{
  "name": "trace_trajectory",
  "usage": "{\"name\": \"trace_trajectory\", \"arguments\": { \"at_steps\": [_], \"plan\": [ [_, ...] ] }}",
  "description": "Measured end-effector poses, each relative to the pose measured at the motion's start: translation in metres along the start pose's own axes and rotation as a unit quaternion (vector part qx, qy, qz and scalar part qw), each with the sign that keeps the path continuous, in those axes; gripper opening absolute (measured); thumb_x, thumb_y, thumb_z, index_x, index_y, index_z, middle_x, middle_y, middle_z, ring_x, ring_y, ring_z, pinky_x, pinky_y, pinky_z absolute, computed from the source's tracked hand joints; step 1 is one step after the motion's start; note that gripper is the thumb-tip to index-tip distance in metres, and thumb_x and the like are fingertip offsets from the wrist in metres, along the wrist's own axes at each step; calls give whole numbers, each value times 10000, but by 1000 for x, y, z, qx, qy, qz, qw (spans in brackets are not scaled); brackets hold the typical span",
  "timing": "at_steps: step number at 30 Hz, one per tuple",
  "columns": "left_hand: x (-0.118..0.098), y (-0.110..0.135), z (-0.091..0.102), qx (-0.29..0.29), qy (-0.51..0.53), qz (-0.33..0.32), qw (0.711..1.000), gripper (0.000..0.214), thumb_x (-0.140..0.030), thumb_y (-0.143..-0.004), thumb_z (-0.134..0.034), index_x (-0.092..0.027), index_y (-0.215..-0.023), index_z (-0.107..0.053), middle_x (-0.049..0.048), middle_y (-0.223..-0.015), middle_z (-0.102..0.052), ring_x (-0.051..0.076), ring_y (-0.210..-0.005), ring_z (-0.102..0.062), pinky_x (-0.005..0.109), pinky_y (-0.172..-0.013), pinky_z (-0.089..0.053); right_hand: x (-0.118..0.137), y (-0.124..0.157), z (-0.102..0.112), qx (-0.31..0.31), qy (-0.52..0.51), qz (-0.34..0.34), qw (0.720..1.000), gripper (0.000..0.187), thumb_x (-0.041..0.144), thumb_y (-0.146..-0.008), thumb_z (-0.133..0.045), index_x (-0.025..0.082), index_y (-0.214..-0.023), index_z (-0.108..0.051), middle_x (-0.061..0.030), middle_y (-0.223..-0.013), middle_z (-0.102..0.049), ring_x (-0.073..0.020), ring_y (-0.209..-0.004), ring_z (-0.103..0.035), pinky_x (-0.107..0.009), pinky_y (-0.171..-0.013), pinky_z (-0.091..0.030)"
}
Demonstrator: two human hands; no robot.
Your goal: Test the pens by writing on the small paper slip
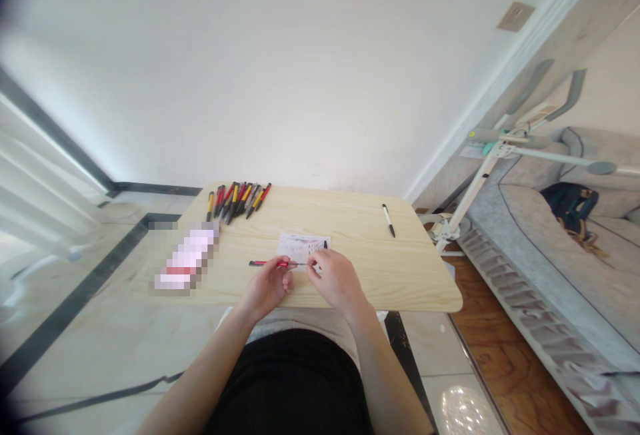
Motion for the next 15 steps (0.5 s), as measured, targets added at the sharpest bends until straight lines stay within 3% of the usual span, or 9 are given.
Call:
{"name": "trace_trajectory", "arguments": {
  "at_steps": [15],
  "plan": [
    [1,0,1,9,4,4,1000,149,-297,-805,-515,-170,-838,-584,39,-816,-619,73,-507,-475,217,-485,-362,-1,0,-1,4,3,-4,1000,72,145,-751,-526,201,-769,-567,-9,-741,-588,-141,-699,-519,-236,-633,-374]
  ]
}}
Point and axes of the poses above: each hand's wrist, its own y-axis away from the middle knuckle, its own z-axis out of the back of the hand, x = y × z, the point moved 4 cm from there along -y, towards the middle knuckle
